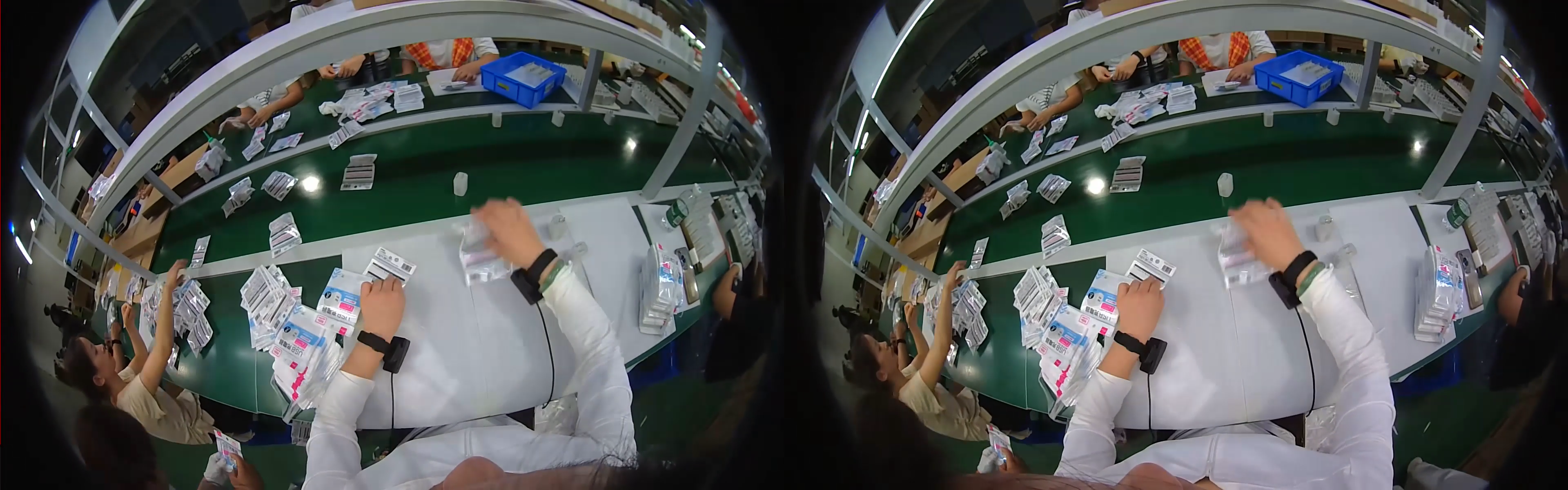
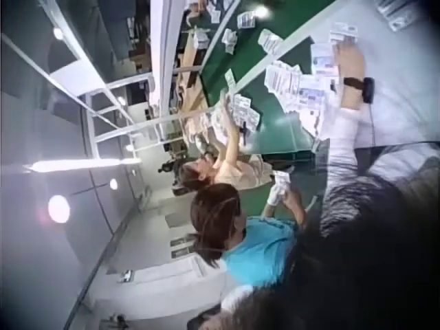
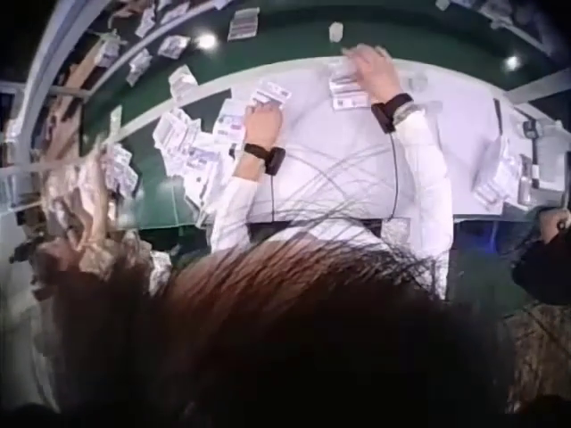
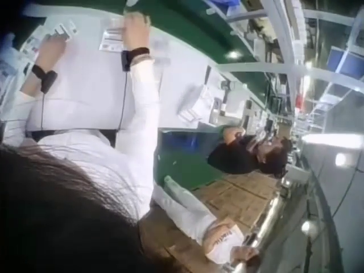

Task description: The person packages a power adapter by hand, picking up a plastic pouch, inserting the adapter, and peeling off a strip to seal the adhesive closure. The person then places the sealed pouch onto a stack and repeats the process.

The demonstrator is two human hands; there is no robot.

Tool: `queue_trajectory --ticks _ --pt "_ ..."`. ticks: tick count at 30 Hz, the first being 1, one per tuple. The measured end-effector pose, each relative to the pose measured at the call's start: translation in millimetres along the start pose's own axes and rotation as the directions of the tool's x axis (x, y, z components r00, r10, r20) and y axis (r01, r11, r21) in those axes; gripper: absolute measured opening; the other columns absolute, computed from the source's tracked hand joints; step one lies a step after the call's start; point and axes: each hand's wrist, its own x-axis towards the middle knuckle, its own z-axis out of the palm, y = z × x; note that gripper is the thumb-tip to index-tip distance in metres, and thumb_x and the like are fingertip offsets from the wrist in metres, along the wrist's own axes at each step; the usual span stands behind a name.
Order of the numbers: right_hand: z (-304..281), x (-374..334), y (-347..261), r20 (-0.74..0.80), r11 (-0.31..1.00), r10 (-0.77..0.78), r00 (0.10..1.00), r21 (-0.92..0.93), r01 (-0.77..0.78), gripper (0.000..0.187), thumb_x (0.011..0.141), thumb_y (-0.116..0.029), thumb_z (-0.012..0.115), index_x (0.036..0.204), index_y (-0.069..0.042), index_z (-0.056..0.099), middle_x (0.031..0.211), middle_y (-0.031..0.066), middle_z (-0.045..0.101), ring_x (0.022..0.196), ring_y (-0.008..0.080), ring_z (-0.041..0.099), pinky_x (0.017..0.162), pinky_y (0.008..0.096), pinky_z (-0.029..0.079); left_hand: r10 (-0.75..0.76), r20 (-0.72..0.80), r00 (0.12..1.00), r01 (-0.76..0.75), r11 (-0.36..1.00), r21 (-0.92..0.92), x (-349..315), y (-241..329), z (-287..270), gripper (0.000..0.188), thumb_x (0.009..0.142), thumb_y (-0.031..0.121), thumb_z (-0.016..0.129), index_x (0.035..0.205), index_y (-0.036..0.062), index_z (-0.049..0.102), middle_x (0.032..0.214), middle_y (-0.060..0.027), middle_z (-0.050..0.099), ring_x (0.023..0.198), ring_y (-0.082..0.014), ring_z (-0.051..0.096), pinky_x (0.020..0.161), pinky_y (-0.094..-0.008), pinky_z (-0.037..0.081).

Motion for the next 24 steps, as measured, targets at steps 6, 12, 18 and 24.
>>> queue_trajectory --ticks 6,12,18,24 --pt "-7.2 -27.1 0.0 -0.379 0.95 0.302 0.875 0.193 -0.244 0.052 0.079 -0.012 0.072 0.127 -0.006 0.054 0.128 0.0145 0.054 0.12 0.0354 0.05 0.102 0.0426 0.041 0.059 -0.124 0.99 -0.082 0.978 -0.191 -2.8 9.3 -28.6 0.008 0.079 0.018 0.067 0.087 0.0181 0.069 0.109 0.0033 0.069 0.1 -0.0158 0.062 0.082 -0.0365 0.041" --pt "7.1 -59.0 -50.5 -0.135 0.717 0.379 0.915 0.668 -0.198 0.042 0.085 -0.005 0.063 0.127 -0.005 0.056 0.127 0.0147 0.057 0.123 0.0342 0.051 0.102 0.0409 0.044 0.432 -0.369 0.823 -0.538 0.803 -0.258 17.5 39.0 -49.0 0.014 0.081 0.011 0.063 0.09 0.0189 0.07 0.112 0.0009 0.067 0.112 -0.0197 0.059 0.091 -0.0384 0.043" --pt "58.9 -73.0 -54.4 0.004 0.812 -0.073 0.997 0.582 0.057 0.035 0.085 0.001 0.057 0.12 -0.002 0.061 0.126 0.0133 0.06 0.117 0.0326 0.056 0.101 0.0386 0.046 0.415 -0.26 0.872 -0.489 0.738 -0.464 20.6 35.5 -13.2 0.017 0.08 0.015 0.066 0.097 0.0128 0.069 0.114 -0.0054 0.064 0.113 -0.0275 0.058 0.095 -0.0419 0.045" --pt "57.0 -77.5 -50.1 0.16 0.743 0.081 0.984 0.648 -0.167 0.039 0.081 0.006 0.054 0.118 -0.004 0.063 0.126 0.0133 0.06 0.115 0.0314 0.058 0.098 0.0357 0.048 0.209 0.066 0.976 -0.11 0.728 -0.677 19.7 98.3 -26.2 0.019 0.076 0.011 0.07 0.095 0.0073 0.069 0.108 -0.0083 0.065 0.105 -0.0331 0.059 0.092 -0.0393 0.047"
